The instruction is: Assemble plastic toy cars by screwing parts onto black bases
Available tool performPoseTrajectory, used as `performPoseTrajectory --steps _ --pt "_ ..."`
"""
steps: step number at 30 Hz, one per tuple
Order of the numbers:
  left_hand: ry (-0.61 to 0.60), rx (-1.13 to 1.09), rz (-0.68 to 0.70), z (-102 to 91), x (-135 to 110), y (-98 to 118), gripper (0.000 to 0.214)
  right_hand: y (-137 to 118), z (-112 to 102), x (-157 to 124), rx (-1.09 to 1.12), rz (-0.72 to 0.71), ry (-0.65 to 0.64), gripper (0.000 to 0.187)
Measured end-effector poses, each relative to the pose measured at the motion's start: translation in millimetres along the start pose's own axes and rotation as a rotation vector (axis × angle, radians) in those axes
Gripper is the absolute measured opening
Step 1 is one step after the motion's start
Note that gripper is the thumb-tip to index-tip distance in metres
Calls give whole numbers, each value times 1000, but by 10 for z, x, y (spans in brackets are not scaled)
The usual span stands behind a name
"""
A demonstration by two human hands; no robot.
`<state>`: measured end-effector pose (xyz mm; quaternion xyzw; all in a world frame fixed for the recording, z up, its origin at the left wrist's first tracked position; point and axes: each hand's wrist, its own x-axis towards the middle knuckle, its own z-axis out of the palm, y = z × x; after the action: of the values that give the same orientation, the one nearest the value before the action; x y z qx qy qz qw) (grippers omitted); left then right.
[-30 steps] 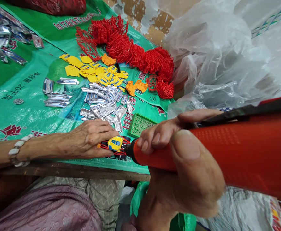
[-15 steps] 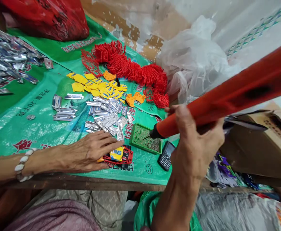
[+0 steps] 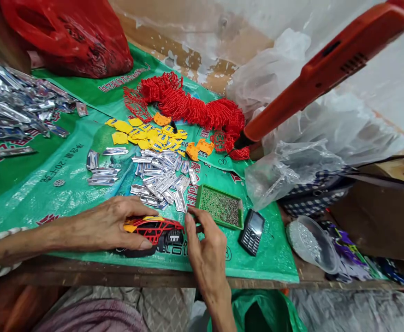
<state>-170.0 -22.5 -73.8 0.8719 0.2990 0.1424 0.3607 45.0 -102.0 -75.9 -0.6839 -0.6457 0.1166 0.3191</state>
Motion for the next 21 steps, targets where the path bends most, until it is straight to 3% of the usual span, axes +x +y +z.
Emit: performPoseTrajectory --steps 3,11,16,21 --pt "-95 -119 -67 -51 4 -51 36 56 80 228 -110 -6 -101 35" --pt "-61 -279 -118 -52 39 -54 44 162 195 516 -221 -54 -230 25" --pt "-101 -338 -18 -53 26 -71 34 155 233 594 -250 -54 -280 23" --pt "-98 -210 64 -37 1 -82 35 67 155 616 -225 -81 -233 14"
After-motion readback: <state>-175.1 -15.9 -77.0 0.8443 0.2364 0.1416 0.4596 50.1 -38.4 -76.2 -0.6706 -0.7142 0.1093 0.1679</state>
